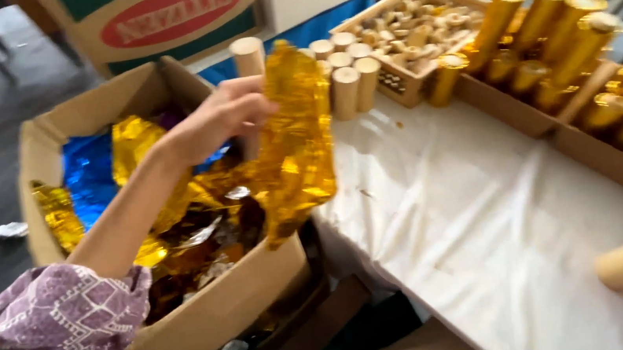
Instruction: Wrapping small cardboard or wooden tubes in gold foil and applying caps.
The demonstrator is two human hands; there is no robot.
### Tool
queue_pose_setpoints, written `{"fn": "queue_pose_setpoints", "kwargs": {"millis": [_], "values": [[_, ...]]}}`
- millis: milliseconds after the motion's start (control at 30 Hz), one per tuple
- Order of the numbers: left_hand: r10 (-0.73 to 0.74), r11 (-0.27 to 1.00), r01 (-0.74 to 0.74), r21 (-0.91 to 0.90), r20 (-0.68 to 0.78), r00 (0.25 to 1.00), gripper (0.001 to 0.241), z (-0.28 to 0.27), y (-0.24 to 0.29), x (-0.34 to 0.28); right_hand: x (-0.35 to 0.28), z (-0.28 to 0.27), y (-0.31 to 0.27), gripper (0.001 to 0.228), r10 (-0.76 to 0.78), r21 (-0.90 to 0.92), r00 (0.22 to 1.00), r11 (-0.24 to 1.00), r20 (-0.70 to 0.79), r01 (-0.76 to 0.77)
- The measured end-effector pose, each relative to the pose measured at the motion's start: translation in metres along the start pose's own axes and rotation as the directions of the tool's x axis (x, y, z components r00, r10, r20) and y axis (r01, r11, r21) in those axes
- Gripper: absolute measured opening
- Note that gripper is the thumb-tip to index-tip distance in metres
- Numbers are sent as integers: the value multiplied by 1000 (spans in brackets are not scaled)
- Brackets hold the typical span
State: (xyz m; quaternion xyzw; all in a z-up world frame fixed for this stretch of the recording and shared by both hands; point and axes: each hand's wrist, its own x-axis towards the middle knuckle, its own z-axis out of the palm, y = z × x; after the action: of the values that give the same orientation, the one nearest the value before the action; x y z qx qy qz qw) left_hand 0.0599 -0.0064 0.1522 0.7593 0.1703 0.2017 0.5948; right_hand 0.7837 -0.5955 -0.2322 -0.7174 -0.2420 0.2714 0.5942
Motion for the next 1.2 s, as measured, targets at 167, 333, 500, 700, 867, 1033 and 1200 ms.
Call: {"fn": "queue_pose_setpoints", "kwargs": {"millis": [167, 333, 500, 700, 867, 1033, 1200], "values": [[153, 949, -222, 225, 285, 946, 26, 151, 50, 66, -141, 145, -187, 90, -716, -622, 671, 619, -194, 480], [312, 950, -289, -118, 392, 865, 29, 320, 35, 150, -176, 252, -302, 96, -650, -147, 729, 759, -215, 634], [409, 905, -317, -285, 369, 835, 23, 393, 17, 183, -146, 250, -329, 94, -489, 30, 863, 868, -128, 496], [406, 882, -407, -236, -55, 912, 16, 440, 1, 197, -143, 211, -330, 83, -322, 354, 930, 861, -178, 366], [341, 769, -296, -567, -28, 940, 19, 479, -58, 251, -132, 225, -359, 77, -263, -208, 921, 956, -286, 209], [350, 752, -222, -621, 91, 932, 31, 479, -24, 242, -107, 212, -330, 89, -365, 143, 892, 900, -268, 411], [325, 877, -162, -451, 312, 893, 61, 477, -44, 249, -113, 191, -328, 82, -394, 25, 800, 891, -453, 453]]}}
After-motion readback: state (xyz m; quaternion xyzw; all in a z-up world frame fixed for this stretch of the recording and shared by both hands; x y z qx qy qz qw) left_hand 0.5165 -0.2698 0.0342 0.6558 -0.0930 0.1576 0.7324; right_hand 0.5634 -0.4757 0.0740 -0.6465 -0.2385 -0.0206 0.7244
